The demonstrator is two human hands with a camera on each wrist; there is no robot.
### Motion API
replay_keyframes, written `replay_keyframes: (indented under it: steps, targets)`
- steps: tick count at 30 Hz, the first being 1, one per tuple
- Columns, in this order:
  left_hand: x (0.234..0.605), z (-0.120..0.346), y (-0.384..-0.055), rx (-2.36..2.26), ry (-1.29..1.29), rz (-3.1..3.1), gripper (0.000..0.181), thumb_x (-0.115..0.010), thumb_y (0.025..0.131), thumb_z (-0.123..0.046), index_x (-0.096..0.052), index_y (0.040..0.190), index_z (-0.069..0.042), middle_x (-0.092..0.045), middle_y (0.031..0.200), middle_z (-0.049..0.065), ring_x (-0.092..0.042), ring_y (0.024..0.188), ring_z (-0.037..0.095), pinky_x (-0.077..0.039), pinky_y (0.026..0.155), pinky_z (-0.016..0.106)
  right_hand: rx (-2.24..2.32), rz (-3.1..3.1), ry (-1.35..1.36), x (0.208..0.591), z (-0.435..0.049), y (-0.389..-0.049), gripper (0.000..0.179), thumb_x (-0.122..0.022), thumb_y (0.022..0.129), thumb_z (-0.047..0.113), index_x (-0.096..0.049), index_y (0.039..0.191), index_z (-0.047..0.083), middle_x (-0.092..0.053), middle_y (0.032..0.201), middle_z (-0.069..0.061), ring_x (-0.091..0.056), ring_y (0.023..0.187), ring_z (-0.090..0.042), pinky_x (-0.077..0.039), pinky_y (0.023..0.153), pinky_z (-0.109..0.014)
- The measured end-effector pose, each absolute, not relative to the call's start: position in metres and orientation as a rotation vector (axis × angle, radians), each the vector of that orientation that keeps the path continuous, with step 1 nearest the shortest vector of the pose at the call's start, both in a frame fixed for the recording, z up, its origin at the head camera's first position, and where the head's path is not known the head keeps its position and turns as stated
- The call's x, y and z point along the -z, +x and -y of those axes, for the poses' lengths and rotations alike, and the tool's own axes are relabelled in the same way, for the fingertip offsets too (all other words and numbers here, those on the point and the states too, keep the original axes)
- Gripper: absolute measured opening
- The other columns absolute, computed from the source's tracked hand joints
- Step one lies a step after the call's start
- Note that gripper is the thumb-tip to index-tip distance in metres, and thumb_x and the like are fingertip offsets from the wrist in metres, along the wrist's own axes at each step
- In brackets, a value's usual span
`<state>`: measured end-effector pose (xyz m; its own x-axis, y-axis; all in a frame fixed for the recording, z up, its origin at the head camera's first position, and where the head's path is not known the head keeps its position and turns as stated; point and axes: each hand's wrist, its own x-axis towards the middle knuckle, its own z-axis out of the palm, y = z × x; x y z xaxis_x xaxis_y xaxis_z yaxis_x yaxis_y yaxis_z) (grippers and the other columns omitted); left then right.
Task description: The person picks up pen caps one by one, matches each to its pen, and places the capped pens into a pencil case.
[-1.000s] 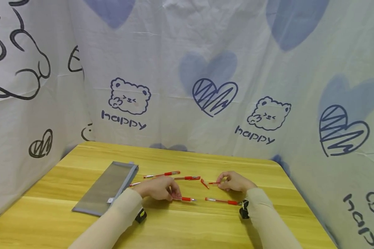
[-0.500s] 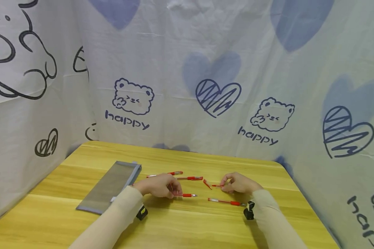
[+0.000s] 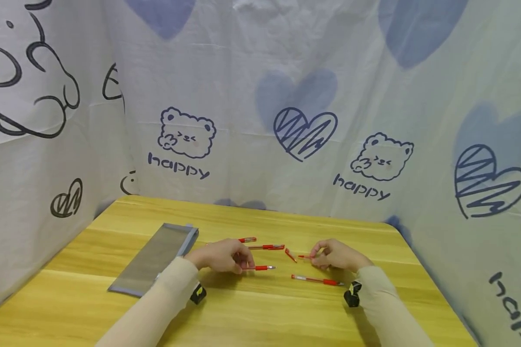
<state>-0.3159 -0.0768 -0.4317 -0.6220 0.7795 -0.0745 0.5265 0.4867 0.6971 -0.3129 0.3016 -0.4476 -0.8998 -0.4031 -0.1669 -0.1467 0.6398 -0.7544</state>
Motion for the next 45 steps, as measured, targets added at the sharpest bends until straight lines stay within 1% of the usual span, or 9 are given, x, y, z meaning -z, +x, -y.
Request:
replay_keyframes:
  steps: [5,16,19,26,32,34,38,41,45]
  targets:
    - [0.427,0.081,-0.317,-0.922,1.086,-2.353,0.019,-0.073,0.094,0.006,-0.078,0.109,-0.006,-0.067,0.090,0.001,-0.058,0.084,0.012,-0.049,0.080,0.025,1.108,-2.552,-0.437,0.442,-0.299,-0.312,0.016,-0.074,0.101,0.011,-0.068,0.111,-0.001,-0.069,0.087,-0.007,-0.063,0.076,-0.018,-0.052,0.071,-0.030]
    - [0.422,0.084,-0.319,-0.942,1.085,-2.364,0.026,-0.070,0.094,0.008,-0.077,0.115,-0.004,-0.064,0.090,0.000,-0.056,0.084,0.013,-0.048,0.077,0.026,1.094,-2.575,-0.482,0.436,-0.293,-0.302,0.016,-0.073,0.101,0.011,-0.070,0.111,-0.001,-0.071,0.083,-0.013,-0.065,0.075,-0.019,-0.053,0.068,-0.031]
    - [0.421,0.084,-0.318,-0.945,1.069,-2.362,0.026,-0.070,0.095,0.007,-0.077,0.117,-0.005,-0.064,0.090,0.000,-0.055,0.084,0.014,-0.047,0.074,0.027,1.106,-2.574,-0.507,0.434,-0.291,-0.298,0.016,-0.073,0.101,0.011,-0.069,0.112,-0.001,-0.070,0.085,-0.013,-0.065,0.076,-0.019,-0.053,0.068,-0.030]
    - [0.416,0.083,-0.315,-0.913,1.078,-2.370,0.028,-0.068,0.098,0.005,-0.077,0.121,-0.007,-0.061,0.087,0.001,-0.052,0.077,0.014,-0.043,0.065,0.027,1.101,-2.603,-0.575,0.430,-0.289,-0.287,0.015,-0.074,0.101,0.011,-0.069,0.111,0.001,-0.071,0.084,-0.014,-0.064,0.074,-0.018,-0.050,0.063,-0.026]
    - [0.412,0.084,-0.313,-0.828,1.099,-2.403,0.030,-0.067,0.099,0.004,-0.077,0.123,-0.011,-0.063,0.090,-0.001,-0.055,0.080,0.014,-0.048,0.073,0.029,1.120,-2.624,-0.577,0.429,-0.288,-0.281,0.016,-0.073,0.102,0.012,-0.068,0.112,0.001,-0.068,0.084,-0.009,-0.059,0.071,-0.017,-0.048,0.060,-0.024]
    - [0.411,0.084,-0.312,-0.816,1.108,-2.408,0.031,-0.068,0.099,0.004,-0.077,0.123,-0.012,-0.064,0.091,-0.001,-0.056,0.082,0.013,-0.049,0.075,0.029,1.132,-2.624,-0.570,0.427,-0.287,-0.278,0.016,-0.073,0.102,0.012,-0.069,0.113,0.001,-0.066,0.084,-0.006,-0.057,0.071,-0.015,-0.047,0.060,-0.024]
    - [0.409,0.084,-0.311,-0.843,1.107,-2.392,0.028,-0.069,0.099,0.003,-0.077,0.122,-0.011,-0.060,0.087,0.000,-0.054,0.077,0.013,-0.047,0.071,0.029,1.140,-2.626,-0.568,0.423,-0.283,-0.273,0.017,-0.072,0.103,0.014,-0.068,0.114,0.002,-0.065,0.085,-0.005,-0.056,0.069,-0.014,-0.048,0.060,-0.024]
    - [0.409,0.083,-0.311,-0.858,1.121,-2.388,0.025,-0.070,0.099,0.002,-0.078,0.119,-0.010,-0.056,0.082,-0.001,-0.050,0.072,0.012,-0.044,0.068,0.027,1.140,-2.628,-0.569,0.422,-0.279,-0.270,0.018,-0.071,0.104,0.015,-0.068,0.116,0.002,-0.066,0.085,-0.008,-0.056,0.069,-0.014,-0.049,0.061,-0.025]
    - [0.408,0.082,-0.311,-0.859,1.162,-2.396,0.020,-0.072,0.100,0.000,-0.078,0.116,-0.009,-0.055,0.080,-0.002,-0.049,0.073,0.011,-0.043,0.070,0.026,1.147,-2.627,-0.597,0.420,-0.275,-0.267,0.016,-0.071,0.104,0.014,-0.068,0.115,0.003,-0.068,0.086,-0.012,-0.058,0.070,-0.014,-0.050,0.063,-0.025]
